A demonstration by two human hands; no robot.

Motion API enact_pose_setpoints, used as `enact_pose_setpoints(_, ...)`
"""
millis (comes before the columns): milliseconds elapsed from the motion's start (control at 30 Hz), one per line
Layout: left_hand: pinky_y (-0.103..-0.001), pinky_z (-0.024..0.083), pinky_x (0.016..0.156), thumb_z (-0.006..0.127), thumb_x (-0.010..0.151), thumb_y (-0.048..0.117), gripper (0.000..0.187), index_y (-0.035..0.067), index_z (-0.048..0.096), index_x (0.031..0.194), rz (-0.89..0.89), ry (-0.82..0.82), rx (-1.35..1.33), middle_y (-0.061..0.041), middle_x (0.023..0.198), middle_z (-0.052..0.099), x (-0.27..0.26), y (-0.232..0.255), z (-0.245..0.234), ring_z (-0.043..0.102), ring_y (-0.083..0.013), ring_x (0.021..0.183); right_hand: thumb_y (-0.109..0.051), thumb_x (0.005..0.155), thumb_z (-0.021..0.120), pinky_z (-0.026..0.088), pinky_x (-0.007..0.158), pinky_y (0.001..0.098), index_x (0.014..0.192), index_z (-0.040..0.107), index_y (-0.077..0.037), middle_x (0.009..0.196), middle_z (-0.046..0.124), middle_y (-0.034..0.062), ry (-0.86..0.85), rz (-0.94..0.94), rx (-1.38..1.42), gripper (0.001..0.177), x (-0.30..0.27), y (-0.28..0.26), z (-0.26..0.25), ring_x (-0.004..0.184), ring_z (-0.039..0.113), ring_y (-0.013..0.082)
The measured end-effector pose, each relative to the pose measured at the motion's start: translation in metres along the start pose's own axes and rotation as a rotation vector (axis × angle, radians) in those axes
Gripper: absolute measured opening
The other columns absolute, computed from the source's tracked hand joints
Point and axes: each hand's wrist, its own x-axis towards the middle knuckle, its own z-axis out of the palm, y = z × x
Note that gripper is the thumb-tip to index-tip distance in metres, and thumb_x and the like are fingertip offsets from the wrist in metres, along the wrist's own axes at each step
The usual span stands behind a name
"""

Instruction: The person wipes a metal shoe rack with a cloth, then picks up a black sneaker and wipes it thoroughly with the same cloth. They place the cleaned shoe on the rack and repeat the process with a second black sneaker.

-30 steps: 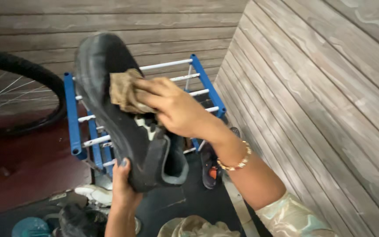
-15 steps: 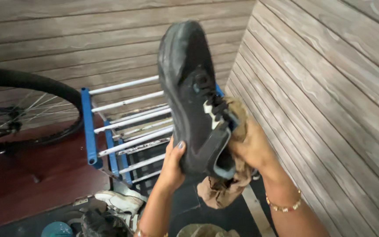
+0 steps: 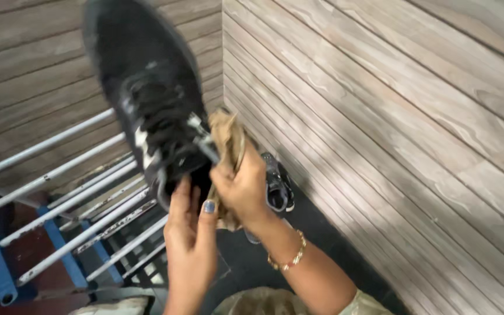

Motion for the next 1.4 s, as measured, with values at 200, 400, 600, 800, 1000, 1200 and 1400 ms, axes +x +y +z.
enact_pose_setpoints(200,-0.036,0.048,0.092,0.061,0.103,0.037,0.054,-0.005,0.055,0.138,-0.267,0.247,-0.565,-0.016,0.123,0.061,0.015,-0.041,-0.026,0.057,-0.0251,0.11,0.005,0.081,0.059,0.052,0.109,0.0355,0.141,0.053,0.006,0.135,0.066,0.0182,-0.16,0.018,0.241,0.061,-0.034,-0.03,0.019,0.126,0.067,0.0271)
enact_pose_setpoints(400,-0.037,0.047,0.094,0.048,0.102,0.047,0.056,0.004,0.054,0.138,-0.224,0.347,-0.909,-0.007,0.129,0.064,0.013,-0.025,-0.087,0.062,-0.0219,0.113,-0.008,0.084,0.081,0.049,0.111,0.0365,0.143,0.049,0.006,0.142,0.059,0.0225,-0.492,-0.101,0.182,0.069,-0.068,-0.029,0.04,0.132,0.06,0.0309)
enact_pose_setpoints(600,-0.039,0.049,0.096,0.044,0.107,0.038,0.049,0.001,0.058,0.136,-0.11,0.358,-1.012,-0.01,0.124,0.066,0.014,-0.026,-0.123,0.063,-0.0235,0.111,-0.016,0.088,0.076,0.05,0.107,0.0367,0.143,0.052,0.004,0.133,0.067,0.0206,-0.57,0.103,0.424,0.063,-0.019,-0.045,0.058,0.123,0.065,0.0303)
enact_pose_setpoints(800,-0.041,0.048,0.101,0.042,0.112,0.047,0.056,0.0,0.054,0.141,0.111,0.373,-0.98,-0.012,0.128,0.064,0.008,-0.035,-0.14,0.061,-0.0251,0.115,-0.019,0.094,0.049,0.027,0.121,0.0498,0.134,0.061,0.001,0.147,0.051,0.0293,-0.478,-0.524,0.112,0.047,0.031,-0.097,0.085,0.141,0.043,0.0413)
enact_pose_setpoints(1000,-0.041,0.047,0.111,0.041,0.108,0.055,0.064,0.003,0.049,0.144,0.186,0.446,-0.914,-0.011,0.134,0.062,0.007,0.019,-0.151,0.06,-0.0245,0.125,-0.019,0.089,0.061,0.029,0.123,0.0543,0.134,0.066,-0.005,0.16,0.045,0.0192,-0.581,-0.671,-0.071,0.048,0.012,-0.111,0.138,0.148,0.037,0.0445)
enact_pose_setpoints(1200,-0.04,0.051,0.104,0.043,0.11,0.058,0.063,0.001,0.054,0.135,0.335,0.429,-0.933,-0.012,0.125,0.064,-0.012,0.024,-0.188,0.062,-0.0249,0.116,0.0,0.074,0.062,0.043,0.122,0.0503,0.123,0.068,-0.007,0.15,0.057,0.0162,-0.843,-0.647,0.192,0.049,-0.011,-0.069,0.122,0.142,0.05,0.0396)
enact_pose_setpoints(1400,-0.042,0.049,0.104,0.041,0.119,0.056,0.061,-0.002,0.054,0.132,0.35,0.435,-0.86,-0.015,0.124,0.064,-0.013,0.015,-0.183,0.062,-0.0275,0.115,-0.003,0.092,0.061,0.053,0.116,0.0441,0.14,0.058,-0.005,0.141,0.064,0.0162,-0.595,-0.416,0.259,0.049,0.022,-0.092,0.109,0.137,0.062,0.0302)
